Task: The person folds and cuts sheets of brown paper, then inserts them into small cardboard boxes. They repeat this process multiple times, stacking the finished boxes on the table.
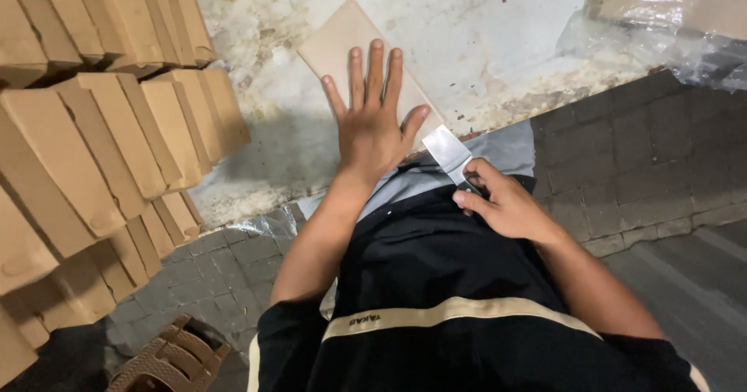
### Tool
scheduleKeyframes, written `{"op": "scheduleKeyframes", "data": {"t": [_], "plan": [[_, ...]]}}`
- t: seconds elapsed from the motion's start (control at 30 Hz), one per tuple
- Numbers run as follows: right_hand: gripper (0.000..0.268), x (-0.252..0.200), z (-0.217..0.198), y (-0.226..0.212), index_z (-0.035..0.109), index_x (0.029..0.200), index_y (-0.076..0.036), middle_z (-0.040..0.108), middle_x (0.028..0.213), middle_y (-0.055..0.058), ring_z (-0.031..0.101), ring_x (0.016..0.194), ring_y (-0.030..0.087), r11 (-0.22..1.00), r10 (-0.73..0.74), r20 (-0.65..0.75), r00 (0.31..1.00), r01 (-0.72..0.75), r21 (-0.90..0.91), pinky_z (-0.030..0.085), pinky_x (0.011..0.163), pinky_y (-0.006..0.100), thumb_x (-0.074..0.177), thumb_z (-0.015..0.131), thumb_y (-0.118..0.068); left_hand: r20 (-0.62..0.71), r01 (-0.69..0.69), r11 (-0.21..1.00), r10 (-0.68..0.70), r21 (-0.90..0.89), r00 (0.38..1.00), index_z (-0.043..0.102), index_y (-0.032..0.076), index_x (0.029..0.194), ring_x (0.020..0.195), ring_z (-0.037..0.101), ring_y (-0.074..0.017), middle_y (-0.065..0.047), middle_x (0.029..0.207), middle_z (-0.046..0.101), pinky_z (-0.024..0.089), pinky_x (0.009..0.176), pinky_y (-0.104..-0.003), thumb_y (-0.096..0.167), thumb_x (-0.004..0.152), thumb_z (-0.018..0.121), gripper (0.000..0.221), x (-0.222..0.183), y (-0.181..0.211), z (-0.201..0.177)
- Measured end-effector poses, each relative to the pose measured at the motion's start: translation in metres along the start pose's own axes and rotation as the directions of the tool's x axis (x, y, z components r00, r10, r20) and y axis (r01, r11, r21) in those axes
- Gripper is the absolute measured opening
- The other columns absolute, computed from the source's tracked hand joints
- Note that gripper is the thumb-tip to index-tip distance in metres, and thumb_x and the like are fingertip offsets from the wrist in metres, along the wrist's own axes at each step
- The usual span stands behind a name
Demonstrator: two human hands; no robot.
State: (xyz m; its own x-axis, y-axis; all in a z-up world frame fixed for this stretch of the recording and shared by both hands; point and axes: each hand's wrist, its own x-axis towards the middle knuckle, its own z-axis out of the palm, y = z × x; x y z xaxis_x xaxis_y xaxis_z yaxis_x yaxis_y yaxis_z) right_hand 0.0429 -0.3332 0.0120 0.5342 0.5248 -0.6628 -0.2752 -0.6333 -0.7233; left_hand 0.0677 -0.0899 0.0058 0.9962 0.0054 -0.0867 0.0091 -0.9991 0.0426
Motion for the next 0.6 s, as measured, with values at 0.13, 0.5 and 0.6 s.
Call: {"op": "scheduleKeyframes", "data": {"t": [0.13,0.5,0.6], "plan": [[0.024,0.002,0.002,-0.019,0.054,0.106,-0.013,0.068,0.069,0.003,0.065,0.067,0.012,0.997,0.077,-0.024,0.997,-0.076,0.008,0.045,0.067,0.028,0.095,0.057,-0.034,0.009,-0.017,1.0,0.017,-0.007,1.0,0.019,0.018,0.161,0.156,0.014,-0.0314,-0.007,0.166,0.012,0.017,0.121,-0.067,0.073,0.104,0.04,0.082,0.003,-0.001,0.007],[0.029,0.012,-0.007,-0.032,0.051,0.069,-0.012,0.057,0.052,-0.001,0.051,0.051,0.01,0.98,-0.099,-0.054,0.994,0.107,0.165,0.04,0.061,0.025,0.095,0.055,-0.024,0.054,-0.065,0.99,0.059,0.123,0.997,0.014,0.001,0.159,0.148,0.009,-0.049,-0.018,0.163,0.008,0.025,0.118,-0.069,0.074,0.109,0.05,0.095,0.007,-0.001,-0.012],[0.018,-0.007,0.0,0.004,0.064,0.086,-0.006,0.06,0.062,0.002,0.053,0.052,0.01,0.96,0.007,-0.117,0.993,0.026,0.28,0.041,0.057,0.025,0.094,0.063,-0.023,0.063,-0.036,0.999,0.033,0.036,0.997,0.018,-0.001,0.157,0.148,0.008,-0.0482,-0.019,0.163,0.009,0.022,0.116,-0.07,0.071,0.103,0.048,0.095,0.007,0.0,-0.006]]}}
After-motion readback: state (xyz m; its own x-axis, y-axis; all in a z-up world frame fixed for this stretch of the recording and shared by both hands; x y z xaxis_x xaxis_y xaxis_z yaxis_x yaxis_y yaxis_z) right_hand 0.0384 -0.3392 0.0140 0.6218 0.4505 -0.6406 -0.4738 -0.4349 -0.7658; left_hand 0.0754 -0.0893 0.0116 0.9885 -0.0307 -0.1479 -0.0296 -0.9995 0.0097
